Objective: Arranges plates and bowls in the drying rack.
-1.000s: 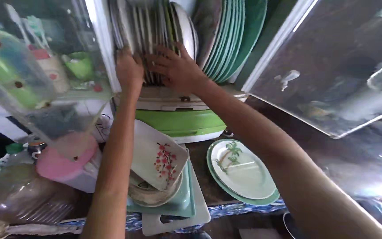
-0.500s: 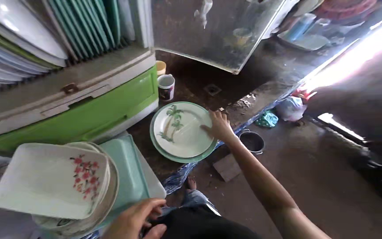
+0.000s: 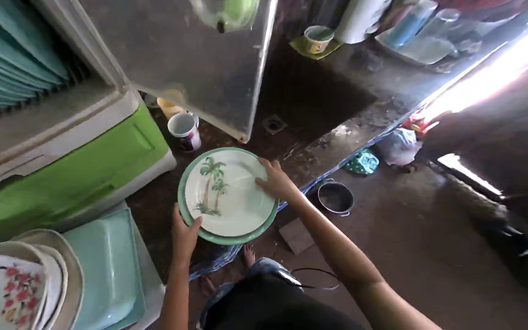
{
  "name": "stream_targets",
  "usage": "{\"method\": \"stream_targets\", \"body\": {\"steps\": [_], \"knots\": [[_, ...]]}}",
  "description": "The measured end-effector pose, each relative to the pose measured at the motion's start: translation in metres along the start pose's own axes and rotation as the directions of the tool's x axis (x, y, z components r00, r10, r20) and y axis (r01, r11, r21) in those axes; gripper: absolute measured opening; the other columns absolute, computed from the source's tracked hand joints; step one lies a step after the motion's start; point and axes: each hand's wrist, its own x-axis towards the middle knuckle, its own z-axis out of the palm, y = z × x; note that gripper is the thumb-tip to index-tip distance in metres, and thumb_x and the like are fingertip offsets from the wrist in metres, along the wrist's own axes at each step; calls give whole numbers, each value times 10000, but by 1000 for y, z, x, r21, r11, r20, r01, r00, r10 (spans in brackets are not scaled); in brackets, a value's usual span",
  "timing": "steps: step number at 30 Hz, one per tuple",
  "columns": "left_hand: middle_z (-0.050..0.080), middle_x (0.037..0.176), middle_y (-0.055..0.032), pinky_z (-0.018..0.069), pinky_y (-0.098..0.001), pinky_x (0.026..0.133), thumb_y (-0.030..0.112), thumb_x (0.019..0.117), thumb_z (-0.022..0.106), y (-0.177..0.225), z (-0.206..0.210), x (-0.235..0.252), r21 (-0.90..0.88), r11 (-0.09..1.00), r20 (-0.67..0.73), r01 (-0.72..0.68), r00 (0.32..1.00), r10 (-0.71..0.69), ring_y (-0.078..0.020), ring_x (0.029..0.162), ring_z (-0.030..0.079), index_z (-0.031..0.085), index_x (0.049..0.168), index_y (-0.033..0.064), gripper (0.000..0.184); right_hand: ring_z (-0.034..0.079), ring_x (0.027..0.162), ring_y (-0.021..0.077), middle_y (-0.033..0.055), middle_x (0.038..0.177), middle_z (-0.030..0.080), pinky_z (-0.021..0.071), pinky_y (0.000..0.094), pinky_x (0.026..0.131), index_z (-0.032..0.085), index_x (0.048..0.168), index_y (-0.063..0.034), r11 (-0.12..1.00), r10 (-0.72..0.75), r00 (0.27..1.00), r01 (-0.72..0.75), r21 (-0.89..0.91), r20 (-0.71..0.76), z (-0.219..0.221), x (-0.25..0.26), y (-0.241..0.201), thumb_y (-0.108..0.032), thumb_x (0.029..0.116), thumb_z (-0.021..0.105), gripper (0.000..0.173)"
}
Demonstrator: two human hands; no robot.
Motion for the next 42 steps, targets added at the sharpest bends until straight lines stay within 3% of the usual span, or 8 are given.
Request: {"method": "stream_targets", "body": {"steps": [3,6,8,14,18,23,33,42], "knots": [[464,1468,-270,525,-324,999,-43,919,628,41,32,-1,-310,950,19,-41,999,49,-220,1236,590,203,1580,-37,786,553,1236,487,331,1482,427,458,623,1014,416,1548,-99,1000,-3,999,2,11,33,-31,27,19,-260,1025,610,580],[618,957,-109,507,-193,538,-32,986,558,108,62,4,-501,860,73,92,995,-64,-72,651,609,393,1412,-9,458,570,1236,452,307,1370,566,428,617,1041,477,1496,-46,998,-59,985,55,27,161,-65,50,30,-225,1056,558,482],[575,803,-45,466,-179,499,10,1019,507,138,73,24,-555,816,192,159,980,-61,-52,551,534,478,1243,19,226,607,1156,382,265,1290,620,451,571,1011,549,1423,-26,994,-112,956,110,21,270,-85,72,44,-229,1080,493,403],[543,734,-11,460,-163,474,72,1013,487,170,101,91,-643,702,412,305,911,-18,-42,525,509,527,978,77,53,444,552,35,-24,735,503,431,197,539,594,1030,-53,974,156,914,-79,-212,375,-140,63,22,-200,1120,362,289],[520,813,-46,470,-177,530,31,1041,479,182,91,72,-657,672,408,342,911,-64,-68,595,511,511,1088,22,57,467,571,44,-8,755,522,444,210,555,597,1071,-30,969,110,926,-20,-245,362,-142,61,13,-166,1109,390,250],[577,926,-70,484,-239,630,50,1015,528,122,55,40,-557,777,346,293,933,-104,-100,710,554,502,1286,-1,276,595,1163,461,350,1268,592,449,612,1013,474,1404,88,985,41,984,-11,-174,172,-105,66,24,-280,1030,622,546],[590,1323,-248,545,-456,859,105,993,627,-11,-38,-11,-357,911,166,209,973,-159,-307,1082,645,303,1553,45,650,607,1134,512,365,1228,606,463,670,968,449,1408,109,987,15,1000,-13,-163,8,5,-4,-26,-287,927,756,694],[311,1601,-291,292,-479,1221,127,952,666,-31,-106,-24,166,983,-78,-74,993,88,-409,1493,319,314,1574,-10,728,427,1340,565,408,1408,466,339,715,1076,608,1276,125,978,26,992,-51,-202,-125,56,-21,-72,-330,923,768,597]]}}
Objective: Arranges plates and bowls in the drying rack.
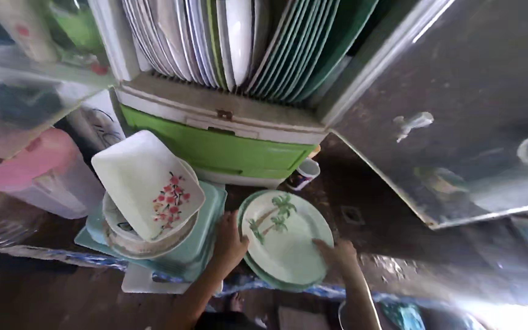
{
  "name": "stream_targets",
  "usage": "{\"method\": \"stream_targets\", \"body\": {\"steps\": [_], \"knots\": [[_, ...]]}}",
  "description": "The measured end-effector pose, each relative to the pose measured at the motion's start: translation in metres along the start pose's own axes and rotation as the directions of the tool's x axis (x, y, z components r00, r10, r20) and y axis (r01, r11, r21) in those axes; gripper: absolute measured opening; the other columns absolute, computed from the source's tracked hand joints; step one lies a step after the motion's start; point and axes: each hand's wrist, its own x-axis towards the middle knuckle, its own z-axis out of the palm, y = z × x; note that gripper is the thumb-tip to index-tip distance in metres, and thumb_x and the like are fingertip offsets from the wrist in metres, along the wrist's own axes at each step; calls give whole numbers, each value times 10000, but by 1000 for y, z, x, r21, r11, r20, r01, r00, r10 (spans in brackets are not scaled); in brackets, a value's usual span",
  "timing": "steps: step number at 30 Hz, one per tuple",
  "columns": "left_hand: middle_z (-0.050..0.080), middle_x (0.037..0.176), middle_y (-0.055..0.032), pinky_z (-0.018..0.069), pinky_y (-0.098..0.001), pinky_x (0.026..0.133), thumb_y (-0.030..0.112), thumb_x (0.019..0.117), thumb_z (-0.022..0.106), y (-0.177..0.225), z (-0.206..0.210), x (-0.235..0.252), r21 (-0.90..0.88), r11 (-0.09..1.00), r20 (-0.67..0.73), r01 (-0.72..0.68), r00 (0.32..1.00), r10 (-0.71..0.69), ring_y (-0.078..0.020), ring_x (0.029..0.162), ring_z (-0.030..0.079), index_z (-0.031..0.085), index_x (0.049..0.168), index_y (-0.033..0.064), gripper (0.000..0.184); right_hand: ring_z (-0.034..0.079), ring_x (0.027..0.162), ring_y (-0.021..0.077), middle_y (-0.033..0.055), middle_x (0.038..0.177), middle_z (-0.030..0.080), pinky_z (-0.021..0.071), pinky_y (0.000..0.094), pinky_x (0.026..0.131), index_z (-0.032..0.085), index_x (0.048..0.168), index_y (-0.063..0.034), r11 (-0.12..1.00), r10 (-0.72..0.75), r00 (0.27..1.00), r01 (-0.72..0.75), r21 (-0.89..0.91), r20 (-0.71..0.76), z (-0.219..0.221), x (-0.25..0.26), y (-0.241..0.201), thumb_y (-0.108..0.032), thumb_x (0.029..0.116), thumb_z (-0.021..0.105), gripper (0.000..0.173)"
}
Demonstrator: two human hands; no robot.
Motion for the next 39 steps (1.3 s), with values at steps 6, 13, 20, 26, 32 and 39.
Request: {"method": "stream_targets", "body": {"steps": [6,13,20,26,32,39], "knots": [[541,1424,-273,387,-500,1143,140,982,628,-14,-31,-24,53,935,161,-350,927,338,-429,1365,474,599,1358,-40,418,610,742,38,47,939,630,540,238,690,563,1254,29,851,81,989,-5,525,-122,-36,-62,-31,-112,1032,534,265],[489,1521,-240,334,-515,1190,215,904,748,-2,29,-49,-154,656,374,-739,571,730,-380,1431,451,466,1500,-27,702,638,688,64,73,987,622,562,256,556,421,1400,-33,900,47,997,-18,436,-56,-69,-112,-65,-112,1031,487,382],[749,885,-176,606,-339,742,1,871,676,3,1,-25,-106,345,-256,-933,361,897,-249,787,745,723,977,-87,145,717,699,72,-74,866,717,622,272,639,332,1363,-47,762,-306,952,250,597,-9,-54,-153,-82,-233,1096,300,327],[730,862,-146,575,-230,793,26,945,621,14,-61,-68,-617,592,-406,-518,854,325,-53,801,699,682,1023,-156,208,698,861,-11,-170,1063,730,583,184,719,552,1317,-208,482,-723,674,650,587,-153,-40,-171,-111,-273,1091,405,278],[753,963,209,589,-158,818,174,948,689,-11,-156,-97,-375,462,-850,-804,497,176,82,913,693,750,1016,283,143,651,814,-78,-236,979,714,534,125,693,698,1083,-368,217,-850,411,844,491,-331,-48,-143,-205,-401,1077,452,248],[730,912,191,599,-189,821,-2,969,566,-18,-239,-75,118,556,-993,-823,-80,92,49,903,703,633,1040,76,125,602,1228,381,251,1309,625,481,531,1031,657,1289,22,107,-991,93,983,-152,-93,-28,-109,-442,-60,1028,493,319]]}}
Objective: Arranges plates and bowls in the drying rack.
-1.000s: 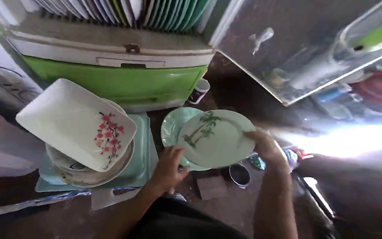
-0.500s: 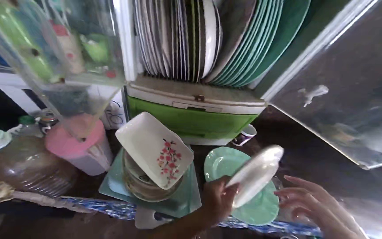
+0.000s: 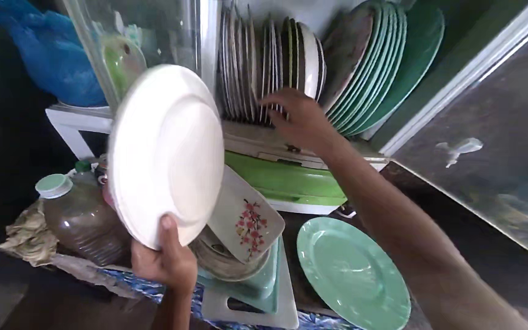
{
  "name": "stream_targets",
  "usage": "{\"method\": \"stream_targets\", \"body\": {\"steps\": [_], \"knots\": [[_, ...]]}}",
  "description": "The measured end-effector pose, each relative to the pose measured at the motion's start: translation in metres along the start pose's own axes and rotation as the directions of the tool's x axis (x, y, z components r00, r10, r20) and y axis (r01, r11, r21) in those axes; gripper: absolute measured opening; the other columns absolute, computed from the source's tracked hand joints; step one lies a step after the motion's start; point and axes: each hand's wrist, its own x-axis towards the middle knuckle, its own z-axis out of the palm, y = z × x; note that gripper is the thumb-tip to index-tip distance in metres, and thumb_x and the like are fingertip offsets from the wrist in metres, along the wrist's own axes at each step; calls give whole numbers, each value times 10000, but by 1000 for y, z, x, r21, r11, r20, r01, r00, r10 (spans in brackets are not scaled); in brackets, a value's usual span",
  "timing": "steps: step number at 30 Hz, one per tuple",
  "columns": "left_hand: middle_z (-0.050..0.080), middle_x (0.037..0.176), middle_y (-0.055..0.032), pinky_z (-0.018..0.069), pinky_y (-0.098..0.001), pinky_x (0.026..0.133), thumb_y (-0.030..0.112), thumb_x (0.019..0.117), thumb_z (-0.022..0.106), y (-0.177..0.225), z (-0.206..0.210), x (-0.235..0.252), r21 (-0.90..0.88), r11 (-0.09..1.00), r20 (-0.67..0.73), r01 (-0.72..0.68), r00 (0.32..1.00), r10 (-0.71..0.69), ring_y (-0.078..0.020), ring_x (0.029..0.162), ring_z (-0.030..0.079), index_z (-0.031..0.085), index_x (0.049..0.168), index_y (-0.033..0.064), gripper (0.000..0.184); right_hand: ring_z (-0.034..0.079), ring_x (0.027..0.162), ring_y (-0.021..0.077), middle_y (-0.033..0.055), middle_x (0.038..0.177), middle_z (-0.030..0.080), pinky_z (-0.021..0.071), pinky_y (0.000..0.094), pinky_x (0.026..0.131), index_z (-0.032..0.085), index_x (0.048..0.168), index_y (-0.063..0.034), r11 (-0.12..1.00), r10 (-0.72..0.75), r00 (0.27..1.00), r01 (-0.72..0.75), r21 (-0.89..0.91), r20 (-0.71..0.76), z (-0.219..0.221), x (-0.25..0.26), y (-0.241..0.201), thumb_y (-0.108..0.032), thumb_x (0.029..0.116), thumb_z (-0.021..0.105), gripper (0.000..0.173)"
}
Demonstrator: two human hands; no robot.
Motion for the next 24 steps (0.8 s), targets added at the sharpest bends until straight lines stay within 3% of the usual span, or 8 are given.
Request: {"method": "stream_targets", "body": {"steps": [2,5,9,11,13,15,19,24], "knots": [[712,890,167,598,-192,812,-52,961,519,-8,8,11,1,1000,-58,-8,998,9,51,881,697,610,1036,6,132,528,1341,413,225,1402,593,381,601,1107,650,1314,-12,950,-130,983,161,-268,129,21,63,10,-42,999,503,349],[695,864,161,591,-177,791,-62,964,502,-19,16,17,14,999,-64,-33,997,34,69,859,685,615,1011,-12,133,432,1395,436,187,1477,518,252,709,1109,647,1329,-34,775,-228,906,390,-497,356,35,119,17,-17,948,614,382],[715,883,177,586,-172,780,-27,973,542,-40,29,21,-38,990,-20,-136,991,135,71,868,688,654,999,55,141,473,1347,441,180,1471,537,282,655,1115,692,1255,-39,623,-392,847,532,-574,360,33,139,29,-64,993,557,296],[706,919,185,579,-174,801,-7,988,538,-46,38,23,-44,986,18,-161,987,162,77,902,679,644,1045,66,141,432,1414,434,171,1492,534,254,675,1144,706,1226,-32,634,-439,838,544,-551,323,33,137,36,-127,1025,526,287],[694,914,187,580,-177,800,15,1001,540,-51,48,27,-46,984,49,-170,984,172,77,892,675,636,1045,79,124,366,1469,429,177,1511,518,171,683,1187,684,1287,-42,679,-411,855,519,-520,317,26,133,42,-171,1043,500,332],[694,878,165,580,-186,778,38,1009,564,-59,61,31,-61,982,75,-181,980,186,70,855,674,640,1023,53,78,373,1456,446,204,1460,553,141,688,1195,657,1331,-58,713,-364,874,483,-507,321,18,130,51,-170,1042,493,351],[686,821,11,568,-171,764,37,993,591,-82,99,43,-6,963,117,-269,956,268,57,804,668,622,982,-130,170,331,1489,421,169,1491,532,120,674,1207,635,1365,-96,733,-335,870,481,-481,361,9,127,61,-137,1038,489,360],[700,866,-77,575,-200,780,70,1023,566,-110,145,69,-10,977,152,-211,966,210,4,812,683,609,1081,-168,249,369,1470,414,161,1458,565,142,677,1202,645,1344,-86,713,-404,846,529,-461,347,6,127,68,-100,1020,498,356]]}}
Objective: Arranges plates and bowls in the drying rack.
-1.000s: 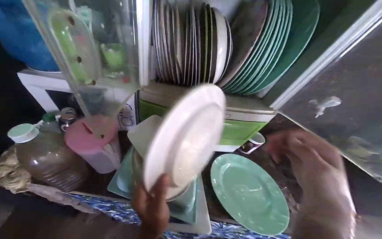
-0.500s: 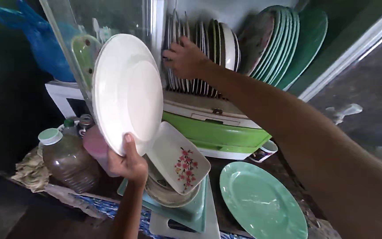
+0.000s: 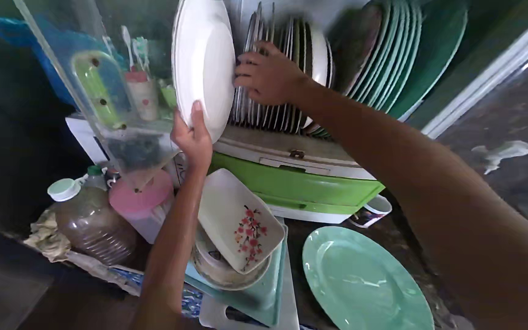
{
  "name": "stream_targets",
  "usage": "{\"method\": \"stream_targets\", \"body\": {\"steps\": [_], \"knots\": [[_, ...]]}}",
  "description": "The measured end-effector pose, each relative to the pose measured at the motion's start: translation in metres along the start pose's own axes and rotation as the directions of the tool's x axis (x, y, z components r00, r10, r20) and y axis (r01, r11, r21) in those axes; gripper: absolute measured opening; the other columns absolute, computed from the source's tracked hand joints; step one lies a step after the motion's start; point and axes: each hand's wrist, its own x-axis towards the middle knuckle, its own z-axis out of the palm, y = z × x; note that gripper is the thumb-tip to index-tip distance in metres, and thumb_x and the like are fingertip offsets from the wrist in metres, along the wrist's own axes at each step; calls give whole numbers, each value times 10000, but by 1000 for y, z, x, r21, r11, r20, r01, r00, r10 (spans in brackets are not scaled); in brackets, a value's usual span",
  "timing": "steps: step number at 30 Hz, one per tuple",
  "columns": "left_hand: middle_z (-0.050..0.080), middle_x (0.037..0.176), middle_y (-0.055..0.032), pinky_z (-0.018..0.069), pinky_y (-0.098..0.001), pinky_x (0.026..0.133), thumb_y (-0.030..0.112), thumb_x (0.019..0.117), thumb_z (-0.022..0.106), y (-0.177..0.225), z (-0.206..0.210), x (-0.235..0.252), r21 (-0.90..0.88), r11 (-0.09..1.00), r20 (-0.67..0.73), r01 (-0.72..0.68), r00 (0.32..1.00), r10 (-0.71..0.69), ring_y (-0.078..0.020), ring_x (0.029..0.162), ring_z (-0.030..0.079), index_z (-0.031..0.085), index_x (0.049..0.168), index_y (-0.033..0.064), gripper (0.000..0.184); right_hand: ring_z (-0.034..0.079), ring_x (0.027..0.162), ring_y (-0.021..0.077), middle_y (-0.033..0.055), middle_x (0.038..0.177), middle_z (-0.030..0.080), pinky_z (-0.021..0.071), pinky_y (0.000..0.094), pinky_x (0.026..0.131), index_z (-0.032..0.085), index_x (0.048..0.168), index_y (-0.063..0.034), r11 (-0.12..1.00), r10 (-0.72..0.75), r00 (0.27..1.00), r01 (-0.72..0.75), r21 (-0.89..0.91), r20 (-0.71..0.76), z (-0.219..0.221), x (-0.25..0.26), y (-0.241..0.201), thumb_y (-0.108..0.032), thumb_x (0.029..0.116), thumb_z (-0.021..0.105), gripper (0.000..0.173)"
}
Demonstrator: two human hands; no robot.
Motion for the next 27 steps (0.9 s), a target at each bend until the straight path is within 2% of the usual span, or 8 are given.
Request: {"method": "stream_targets", "body": {"steps": [5,9,13,16,20,23,25,27], "knots": [[710,1029,-217,559,-340,888,194,1057,534,-29,29,22,212,965,232,152,952,-201,-183,944,708,584,1262,-140,395,409,1447,443,247,1428,571,147,613,1242,532,1389,42,993,6,992,9,117,-128,3,-3,-4,-36,1016,495,383],[673,1151,-298,496,-547,1000,340,1106,424,-9,57,58,582,793,462,179,729,-504,-407,1124,666,515,1368,-108,527,679,1048,463,287,1251,633,560,566,839,594,1251,78,988,73,924,-17,153,-374,1,-21,-9,-52,1007,470,303],[631,1257,-319,490,-608,982,353,1132,239,12,90,64,826,551,520,-122,543,-659,-459,1198,628,413,1437,-99,572,682,1067,435,249,1121,703,528,550,929,682,1096,48,983,146,855,-69,169,-497,3,-56,-21,-79,993,495,248],[586,1349,-329,443,-664,1003,379,1128,91,8,85,50,833,517,547,-198,435,-715,-487,1272,570,535,1387,-80,689,680,1076,405,220,1106,720,480,569,975,706,1079,32,949,249,851,-120,290,-462,-2,-98,-54,-75,982,515,239],[604,1274,-360,429,-696,995,378,1125,297,17,64,35,811,564,575,-159,398,-715,-515,1238,574,626,1225,-117,602,695,967,310,145,1003,737,537,490,889,745,1011,-10,882,386,825,-198,427,-413,4,-198,-127,-145,965,521,265],[644,1177,-343,457,-722,930,314,1092,467,26,43,19,770,606,637,-202,309,-706,-531,1126,617,659,1197,-70,443,720,950,318,132,989,751,558,508,855,753,994,-49,713,560,822,-412,567,-107,35,-287,-185,-198,981,535,265],[682,1147,-281,469,-683,935,289,1086,498,46,28,15,727,645,686,-235,276,-673,-474,1105,646,669,1230,-21,383,630,1171,447,241,1206,686,472,630,1008,721,1170,2,436,703,651,-712,551,286,56,-349,-208,-193,984,624,286],[699,1142,-254,487,-654,932,246,1078,522,70,9,7,637,732,765,-240,307,-565,-442,1094,667,672,1227,-17,337,435,1338,593,370,1424,497,356,743,1058,576,1377,64,105,804,283,-933,344,523,69,-406,-232,-185,934,730,531]]}}
